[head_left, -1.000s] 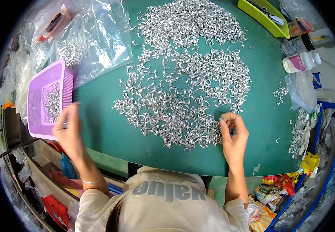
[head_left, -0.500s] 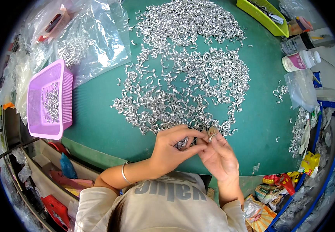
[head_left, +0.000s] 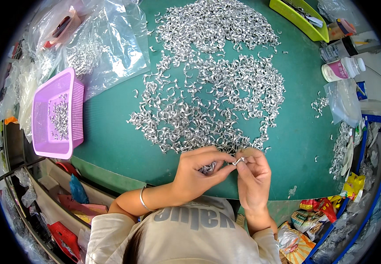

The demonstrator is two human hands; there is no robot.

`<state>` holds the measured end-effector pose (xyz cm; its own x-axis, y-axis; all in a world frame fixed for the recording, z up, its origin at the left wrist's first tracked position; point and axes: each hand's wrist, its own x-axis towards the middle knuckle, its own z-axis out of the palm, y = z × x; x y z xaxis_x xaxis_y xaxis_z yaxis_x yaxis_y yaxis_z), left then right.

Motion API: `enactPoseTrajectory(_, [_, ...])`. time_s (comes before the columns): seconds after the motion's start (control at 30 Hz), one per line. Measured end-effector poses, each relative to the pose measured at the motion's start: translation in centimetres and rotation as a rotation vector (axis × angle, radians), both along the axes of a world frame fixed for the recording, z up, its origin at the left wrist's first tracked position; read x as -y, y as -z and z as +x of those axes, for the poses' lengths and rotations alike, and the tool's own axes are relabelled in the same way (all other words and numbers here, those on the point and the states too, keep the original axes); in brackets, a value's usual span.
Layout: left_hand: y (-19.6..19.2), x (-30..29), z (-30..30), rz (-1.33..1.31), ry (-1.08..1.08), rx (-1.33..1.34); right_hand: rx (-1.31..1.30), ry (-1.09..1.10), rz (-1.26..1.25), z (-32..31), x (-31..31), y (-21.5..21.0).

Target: The person picks up small silver metal components from a pile on a green table, joins two pieces together by hand, and places the assembled items into a purple basket.

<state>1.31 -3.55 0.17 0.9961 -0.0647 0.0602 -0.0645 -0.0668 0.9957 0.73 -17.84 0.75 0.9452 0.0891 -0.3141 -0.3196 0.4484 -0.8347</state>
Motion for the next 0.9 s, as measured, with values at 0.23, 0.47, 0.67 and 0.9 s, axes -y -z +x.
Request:
enactPoseTrajectory(0.23, [-0.4, -0.4, -0.1, -0.017, 0.014, -0.020, 0.143, -0.016, -0.259, -0.3, 0.2, 0.1])
enactPoseTrajectory(0.47, [-1.1, -1.0, 0.5, -0.384, 0.124, -0.567, 0.231, -0.032, -0.368, -0.3, 0.2, 0.2])
enactPoseTrajectory(0.67, [-0.4, -1.2, 0.4, -0.856, 0.233, -0.853, 0.306, -0.018, -0.401, -0.1, 0.0, 0.2])
enactPoseTrajectory(0.9, [-0.3, -1.2, 0.3, -0.821, 0.221, -0.844, 0.338, -0.011, -0.410, -0.1, 0.0, 0.1])
